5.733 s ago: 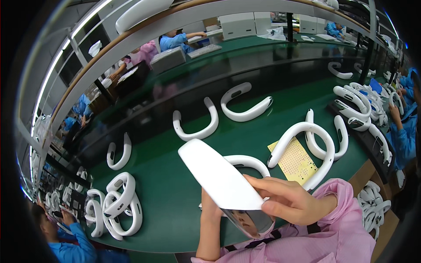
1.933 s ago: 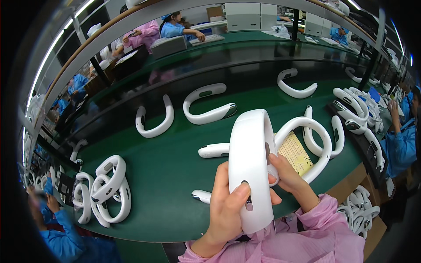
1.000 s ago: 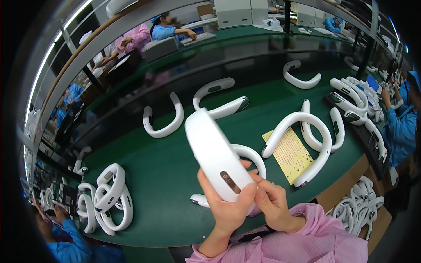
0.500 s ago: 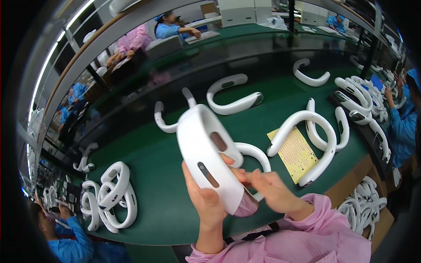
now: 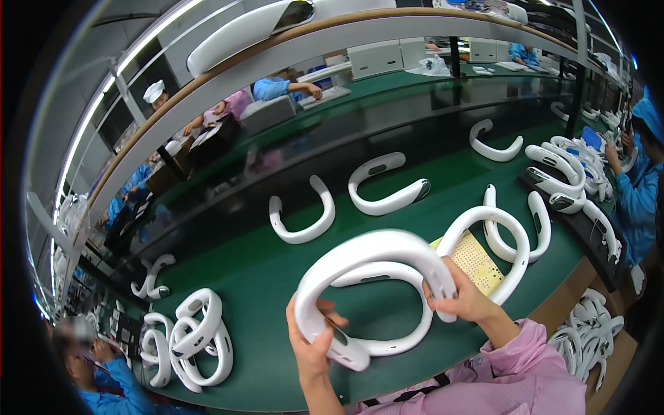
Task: Assembling and inspecting electronic neck massagers on a factory conveyor belt.
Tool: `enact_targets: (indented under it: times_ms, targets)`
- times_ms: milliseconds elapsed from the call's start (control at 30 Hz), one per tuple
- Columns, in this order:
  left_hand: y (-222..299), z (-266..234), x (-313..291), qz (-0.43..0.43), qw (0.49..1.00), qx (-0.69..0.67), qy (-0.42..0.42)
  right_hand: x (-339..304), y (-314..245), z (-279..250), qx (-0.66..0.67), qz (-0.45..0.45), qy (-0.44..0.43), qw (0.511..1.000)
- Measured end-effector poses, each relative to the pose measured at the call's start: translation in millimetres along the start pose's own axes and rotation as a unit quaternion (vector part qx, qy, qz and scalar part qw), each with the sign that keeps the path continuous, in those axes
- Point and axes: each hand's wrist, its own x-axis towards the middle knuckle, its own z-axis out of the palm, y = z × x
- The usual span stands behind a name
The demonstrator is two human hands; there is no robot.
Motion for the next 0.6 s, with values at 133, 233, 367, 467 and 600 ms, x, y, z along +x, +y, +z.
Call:
enact_targets:
  times_ms: [133, 233, 367, 467, 600]
  targets:
    - [-5.1, 5.6, 6.2, 0.009, 0.997, 0.017, 0.069, -10.2, -17.2, 16.8, -0.084, -0.014, 0.046, 0.995]
    - [2.0, 14.3, 13.8, -0.018, 0.995, 0.025, 0.099, -19.4, -51.3, 34.4, -0.039, 0.013, 0.011, 0.999]
    - [-8.8, 23.5, 33.9, -0.064, 0.988, -0.004, 0.142, -16.8, -64.4, 45.8, 0.035, -0.034, -0.129, 0.99]
    - [-40.0, 12.9, 39.9, -0.128, 0.989, -0.011, 0.067, -6.9, -79.0, 59.8, 0.097, -0.015, -0.153, 0.983]
    - [-29.1, 42.3, 29.4, -0.184, 0.973, -0.137, 0.037, 0.4, -83.3, 62.5, 0.086, -0.004, -0.146, 0.986]
